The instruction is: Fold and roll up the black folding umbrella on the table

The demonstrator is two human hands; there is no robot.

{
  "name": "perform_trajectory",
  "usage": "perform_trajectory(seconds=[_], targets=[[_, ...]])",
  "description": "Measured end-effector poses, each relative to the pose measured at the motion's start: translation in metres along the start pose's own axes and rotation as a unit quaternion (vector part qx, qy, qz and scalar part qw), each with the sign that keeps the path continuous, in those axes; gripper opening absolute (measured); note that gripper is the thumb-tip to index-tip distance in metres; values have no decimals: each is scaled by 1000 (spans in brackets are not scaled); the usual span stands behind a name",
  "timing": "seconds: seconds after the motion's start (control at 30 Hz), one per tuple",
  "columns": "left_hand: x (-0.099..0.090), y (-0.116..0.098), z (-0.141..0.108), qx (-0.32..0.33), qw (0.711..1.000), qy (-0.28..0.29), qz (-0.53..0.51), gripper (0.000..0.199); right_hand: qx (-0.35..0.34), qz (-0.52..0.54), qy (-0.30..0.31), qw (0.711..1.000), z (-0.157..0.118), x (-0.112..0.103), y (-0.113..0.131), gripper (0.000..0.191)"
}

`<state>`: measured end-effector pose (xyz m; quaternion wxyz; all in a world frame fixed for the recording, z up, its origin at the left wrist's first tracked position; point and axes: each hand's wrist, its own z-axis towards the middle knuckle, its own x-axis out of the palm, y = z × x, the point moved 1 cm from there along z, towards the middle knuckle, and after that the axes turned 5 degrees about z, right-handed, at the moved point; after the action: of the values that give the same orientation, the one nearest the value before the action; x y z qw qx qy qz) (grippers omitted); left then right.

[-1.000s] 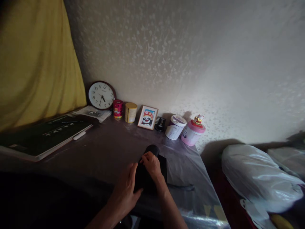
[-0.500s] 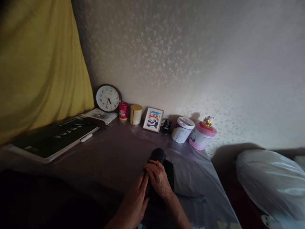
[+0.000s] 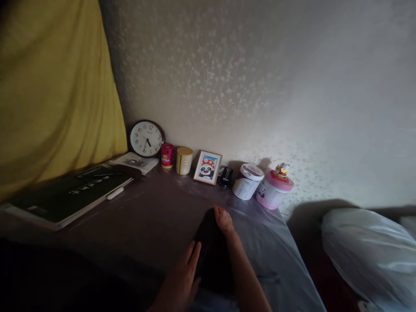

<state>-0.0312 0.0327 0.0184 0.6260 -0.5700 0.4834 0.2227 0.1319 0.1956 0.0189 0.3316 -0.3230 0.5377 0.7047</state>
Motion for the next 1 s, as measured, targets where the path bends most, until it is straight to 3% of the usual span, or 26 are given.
perform_trajectory(seconds=[0.1, 0.23, 0.37, 0.5, 0.73, 1.0], targets=[[5, 1, -2, 11, 1000, -26, 4, 73, 69, -28, -60, 995, -10, -22, -14, 30], [10, 2, -5, 22, 998, -60, -8, 72, 144, -4, -130, 981, -51, -48, -36, 44], [15, 5, -6, 29, 996, -77, -18, 75, 188, 86, -100, 973, -95, -47, -46, 47], [15, 6, -7, 35, 996, -75, -26, 82, 161, 87, -103, 978, -117, -36, -34, 46], [8, 4, -9, 32, 997, -60, -40, 87, 148, 76, -104, 981, -119, -28, -4, 37], [5, 4, -10, 17, 998, -55, -39, 87, 108, 169, -105, 974, -99, -20, 31, 40]])
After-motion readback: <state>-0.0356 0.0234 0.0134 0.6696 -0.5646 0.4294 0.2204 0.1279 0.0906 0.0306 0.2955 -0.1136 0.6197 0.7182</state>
